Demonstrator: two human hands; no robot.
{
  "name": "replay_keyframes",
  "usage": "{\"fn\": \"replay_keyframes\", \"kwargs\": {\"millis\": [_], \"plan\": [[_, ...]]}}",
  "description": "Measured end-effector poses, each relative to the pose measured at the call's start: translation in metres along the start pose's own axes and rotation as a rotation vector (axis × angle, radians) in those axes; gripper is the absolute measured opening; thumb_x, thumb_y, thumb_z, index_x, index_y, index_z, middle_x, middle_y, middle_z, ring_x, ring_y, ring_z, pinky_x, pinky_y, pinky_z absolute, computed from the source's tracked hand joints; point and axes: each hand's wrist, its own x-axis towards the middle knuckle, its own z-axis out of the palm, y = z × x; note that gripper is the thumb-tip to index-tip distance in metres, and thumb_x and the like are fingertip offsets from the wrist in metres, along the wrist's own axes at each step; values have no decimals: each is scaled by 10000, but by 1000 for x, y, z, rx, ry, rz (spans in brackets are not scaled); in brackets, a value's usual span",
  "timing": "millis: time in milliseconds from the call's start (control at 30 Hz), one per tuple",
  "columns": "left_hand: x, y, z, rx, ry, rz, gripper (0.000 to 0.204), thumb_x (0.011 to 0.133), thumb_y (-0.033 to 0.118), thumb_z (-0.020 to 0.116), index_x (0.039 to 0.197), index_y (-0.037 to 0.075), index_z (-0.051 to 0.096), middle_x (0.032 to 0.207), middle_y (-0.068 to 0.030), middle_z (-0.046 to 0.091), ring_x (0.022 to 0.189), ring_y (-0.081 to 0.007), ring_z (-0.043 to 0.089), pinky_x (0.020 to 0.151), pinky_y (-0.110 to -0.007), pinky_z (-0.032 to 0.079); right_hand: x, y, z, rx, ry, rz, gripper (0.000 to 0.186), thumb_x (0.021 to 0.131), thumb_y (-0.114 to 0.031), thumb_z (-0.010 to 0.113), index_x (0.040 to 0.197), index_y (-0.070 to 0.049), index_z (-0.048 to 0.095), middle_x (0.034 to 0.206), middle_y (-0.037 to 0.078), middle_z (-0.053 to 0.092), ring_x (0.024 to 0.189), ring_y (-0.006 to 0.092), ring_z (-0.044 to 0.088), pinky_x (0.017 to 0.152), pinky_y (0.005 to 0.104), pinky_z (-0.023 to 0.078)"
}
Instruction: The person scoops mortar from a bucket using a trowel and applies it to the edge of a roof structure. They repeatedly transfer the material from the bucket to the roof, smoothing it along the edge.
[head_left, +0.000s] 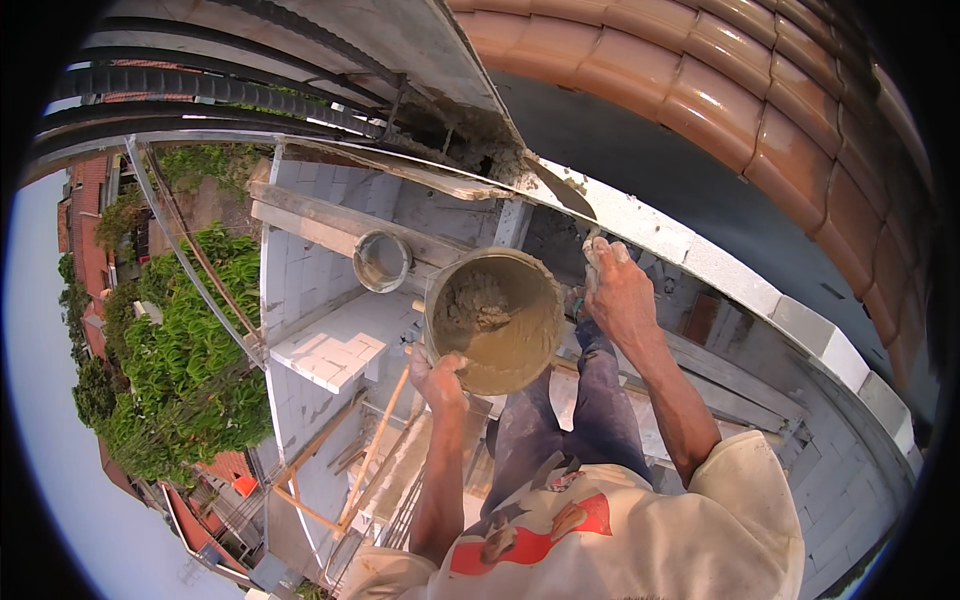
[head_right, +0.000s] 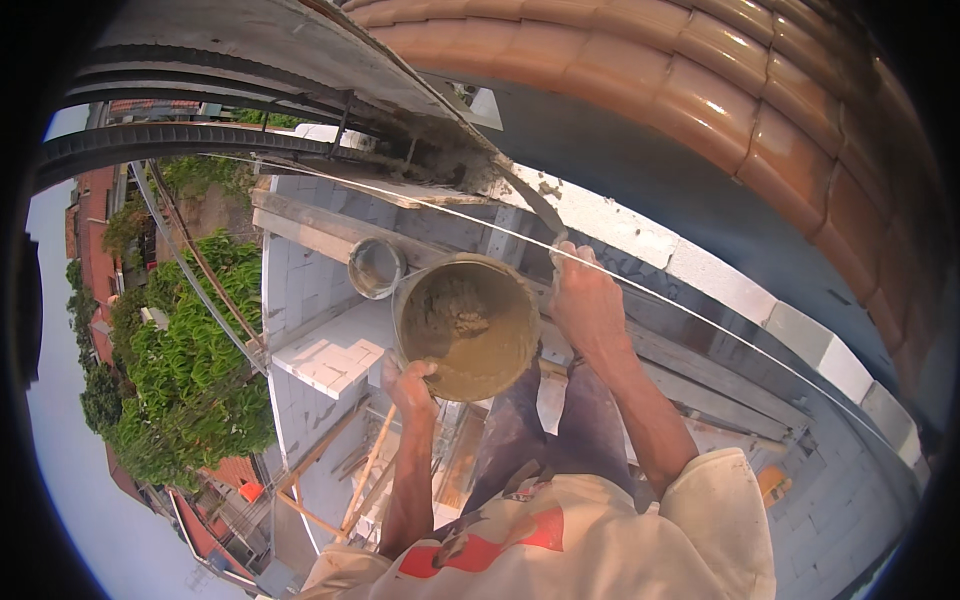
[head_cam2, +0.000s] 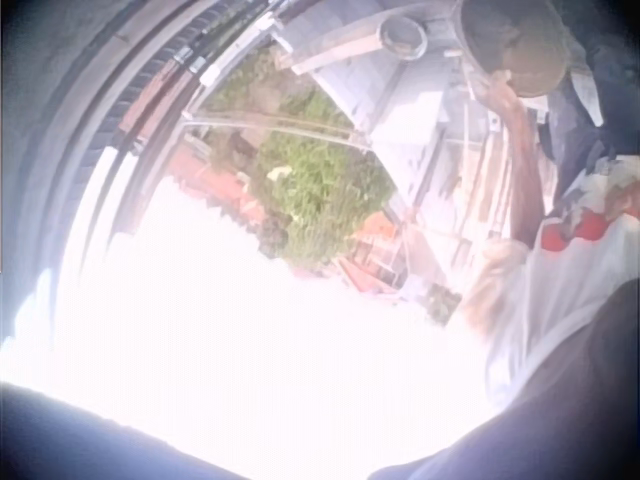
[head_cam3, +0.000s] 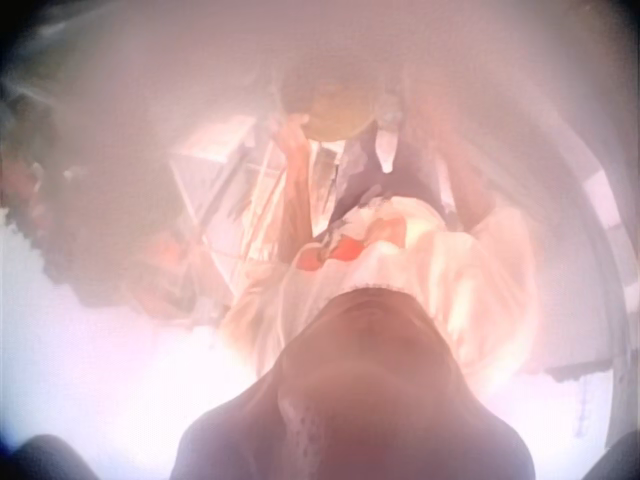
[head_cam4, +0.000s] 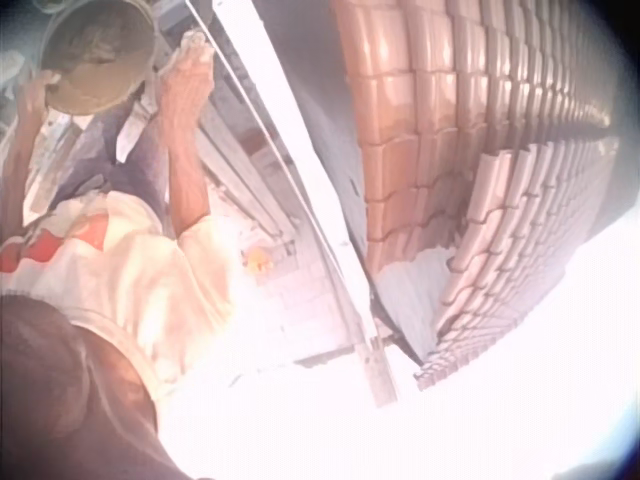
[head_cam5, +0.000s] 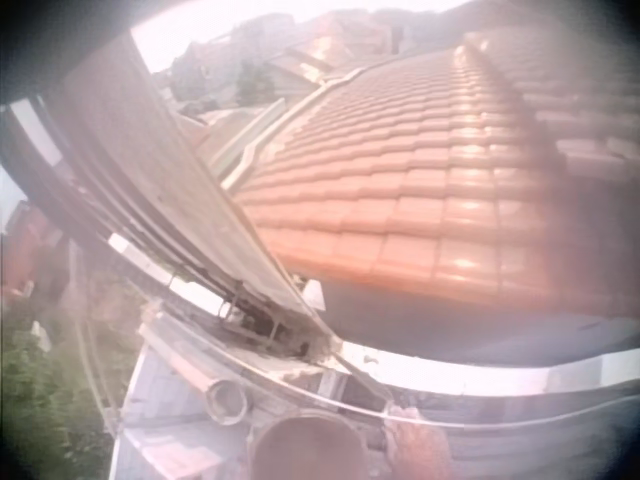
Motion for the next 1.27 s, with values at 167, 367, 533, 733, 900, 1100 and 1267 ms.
{"fn": "replay_keyframes", "kwargs": {"millis": [167, 367, 533, 733, 900, 1100, 1267], "plan": [[-1, 1, 2, 21, -15, -51, 326, 656, -146, 573, 933, 26, 573, 851, -73, 649, 678, -193, 631, 608, -325, 541, 71, -23, 54, -213, -36, -146, 297, 903, -49, 596, 1166, 86, 625, 1057, 240, 680, 985, 371, 722, 754, 452, 630], [-10, -21, -23, 72, 12, -105, 345, 658, -156, 588, 952, 25, 580, 857, -65, 644, 677, -182, 620, 598, -319, 531, 89, -31, 27, -391, 63, -227, 282, 902, -59, 613, 1144, 81, 647, 1051, 213, 673, 1003, 313, 712, 749, 416, 632], [-22, -2, -5, 141, 48, -114, 307, 656, -166, 598, 842, 72, 541, 795, -10, 597, 661, -132, 567, 597, -286, 489, 98, -3, 11, -506, 30, -372, 216, 900, -56, 614, 1074, 48, 689, 1042, 173, 665, 1014, 294, 682, 768, 428, 601], [-6, -13, -21, 55, 25, -118, 297, 663, -162, 593, 837, 71, 531, 796, -5, 593, 670, -129, 558, 632, -289, 504, -14, 35, -27, -9, -59, -136, 422, 886, -106, 674, 1291, -7, 612, 1063, 201, 656, 945, 391, 706, 760, 491, 596], [3, -7, -10, 51, 20, 16, 265, 645, -104, 605, 866, 34, 556, 827, -83, 666, 646, -170, 611, 600, -314, 535, -87, 25, -5, 68, -407, -143, 501, 855, -94, 705, 1330, 5, 580, 1096, 219, 658, 929, 409, 705, 759, 492, 604], [9, 16, 1, 235, -144, 255, 231, 645, -86, 623, 744, 84, 502, 776, 28, 584, 669, -72, 495, 625, -229, 422, -61, -16, 91, -156, -204, -328, 498, 888, -81, 632, 1366, 42, 564, 1105, 203, 653, 1024, 374, 696, 755, 448, 630], [7, 32, 5, 146, -140, 288, 190, 682, -52, 617, 751, 92, 514, 764, 36, 567, 678, -72, 484, 613, -241, 409, -61, -24, 61, -247, -452, -548, 607, 871, -136, 662, 1447, 13, 543, 1127, 141, 655, 1091, 368, 672, 759, 430, 630]]}}
